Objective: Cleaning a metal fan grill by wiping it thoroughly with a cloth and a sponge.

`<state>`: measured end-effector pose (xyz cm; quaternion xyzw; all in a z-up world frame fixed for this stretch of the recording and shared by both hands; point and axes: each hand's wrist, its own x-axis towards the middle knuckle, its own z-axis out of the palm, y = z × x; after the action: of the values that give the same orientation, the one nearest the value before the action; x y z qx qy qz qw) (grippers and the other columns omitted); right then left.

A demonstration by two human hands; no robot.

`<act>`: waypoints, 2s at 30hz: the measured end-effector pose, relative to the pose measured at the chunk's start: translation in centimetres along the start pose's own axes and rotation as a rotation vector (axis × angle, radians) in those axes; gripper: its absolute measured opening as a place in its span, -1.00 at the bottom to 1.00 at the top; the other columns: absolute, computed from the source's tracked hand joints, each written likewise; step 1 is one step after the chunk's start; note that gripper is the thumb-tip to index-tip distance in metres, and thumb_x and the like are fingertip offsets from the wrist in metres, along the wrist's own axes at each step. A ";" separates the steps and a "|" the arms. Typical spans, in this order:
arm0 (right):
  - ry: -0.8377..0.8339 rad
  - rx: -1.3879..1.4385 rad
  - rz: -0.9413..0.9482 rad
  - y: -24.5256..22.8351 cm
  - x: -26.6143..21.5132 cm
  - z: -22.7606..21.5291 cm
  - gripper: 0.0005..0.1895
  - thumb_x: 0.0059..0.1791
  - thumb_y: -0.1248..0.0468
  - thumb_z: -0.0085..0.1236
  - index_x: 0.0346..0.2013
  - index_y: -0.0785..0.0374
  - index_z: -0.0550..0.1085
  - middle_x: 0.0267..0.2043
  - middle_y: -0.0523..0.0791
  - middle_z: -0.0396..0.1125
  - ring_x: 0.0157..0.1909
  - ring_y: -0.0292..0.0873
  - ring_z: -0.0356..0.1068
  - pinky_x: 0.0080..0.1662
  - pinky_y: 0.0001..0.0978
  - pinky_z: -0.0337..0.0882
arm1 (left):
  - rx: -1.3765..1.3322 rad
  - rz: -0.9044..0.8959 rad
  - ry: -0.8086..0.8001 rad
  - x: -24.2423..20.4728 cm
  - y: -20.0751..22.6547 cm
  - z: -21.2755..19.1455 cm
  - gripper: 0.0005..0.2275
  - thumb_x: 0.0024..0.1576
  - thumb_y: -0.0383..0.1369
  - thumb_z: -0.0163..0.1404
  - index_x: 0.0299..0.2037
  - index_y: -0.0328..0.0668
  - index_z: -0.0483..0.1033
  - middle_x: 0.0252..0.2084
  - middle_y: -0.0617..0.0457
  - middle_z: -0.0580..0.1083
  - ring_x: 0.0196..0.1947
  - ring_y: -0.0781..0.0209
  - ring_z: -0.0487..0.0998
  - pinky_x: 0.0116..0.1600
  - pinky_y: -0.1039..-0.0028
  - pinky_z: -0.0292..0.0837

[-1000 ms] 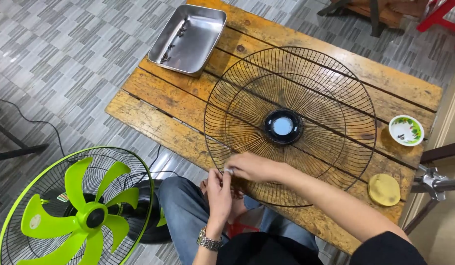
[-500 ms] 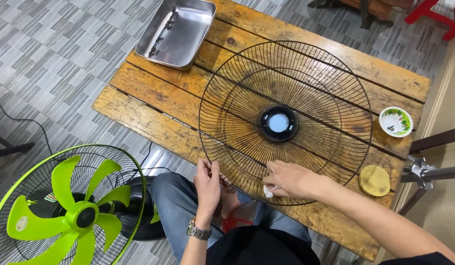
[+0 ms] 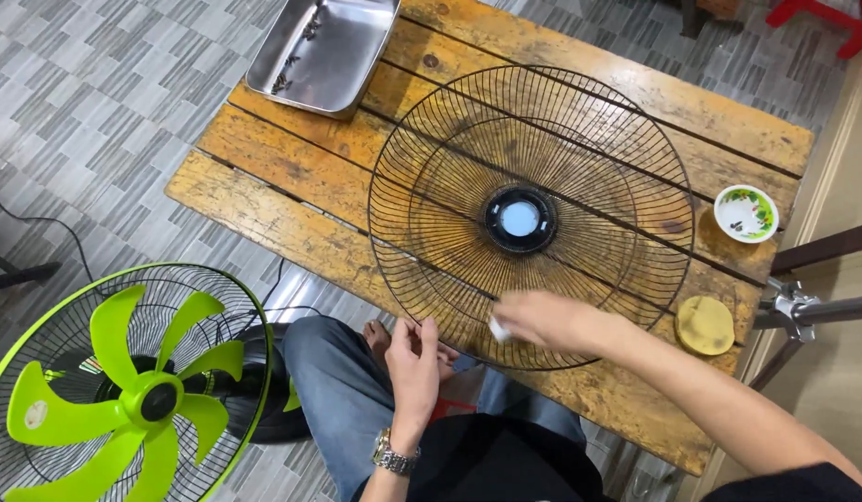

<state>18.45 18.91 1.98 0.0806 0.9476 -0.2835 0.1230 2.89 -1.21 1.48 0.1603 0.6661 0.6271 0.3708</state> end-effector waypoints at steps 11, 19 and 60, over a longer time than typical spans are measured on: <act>0.095 0.116 -0.067 -5.3 9.9 -0.3 -0.77 0.11 0.23 -0.14 -0.16 0.32 0.44 -0.19 -0.02 0.37 -0.23 -0.07 0.38 -0.12 -0.26 0.50 | 0.232 0.200 0.088 1.4 -2.4 -0.1 -0.75 0.33 -0.28 -0.15 -0.37 -0.25 0.30 -0.52 0.12 0.29 -0.53 0.32 0.24 -0.38 0.46 0.29; 0.046 0.180 -0.286 -4.1 2.9 -0.3 -0.81 0.10 0.25 -0.13 -0.25 0.32 0.39 -0.31 -0.01 0.38 -0.34 -0.01 0.36 -0.20 -0.12 0.43 | 0.307 0.194 0.155 2.4 -1.8 -0.3 -0.76 0.30 -0.33 -0.11 -0.42 -0.25 0.30 -0.61 0.11 0.29 -0.63 0.32 0.24 -0.50 0.47 0.26; -0.062 0.173 -0.249 -4.0 5.1 -1.0 -0.78 0.04 0.23 -0.11 -0.14 0.27 0.42 -0.15 0.12 0.42 -0.09 0.31 0.45 -0.10 0.17 0.48 | 0.289 0.182 0.040 2.2 -1.1 -0.5 -0.68 0.38 -0.22 -0.19 -0.44 -0.13 0.26 -0.69 -0.03 0.43 -0.55 0.15 0.48 -0.18 0.35 0.45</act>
<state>12.49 16.62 3.45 -0.0361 0.9180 -0.3796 0.1086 1.37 -0.22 -0.20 0.2591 0.7392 0.5588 0.2722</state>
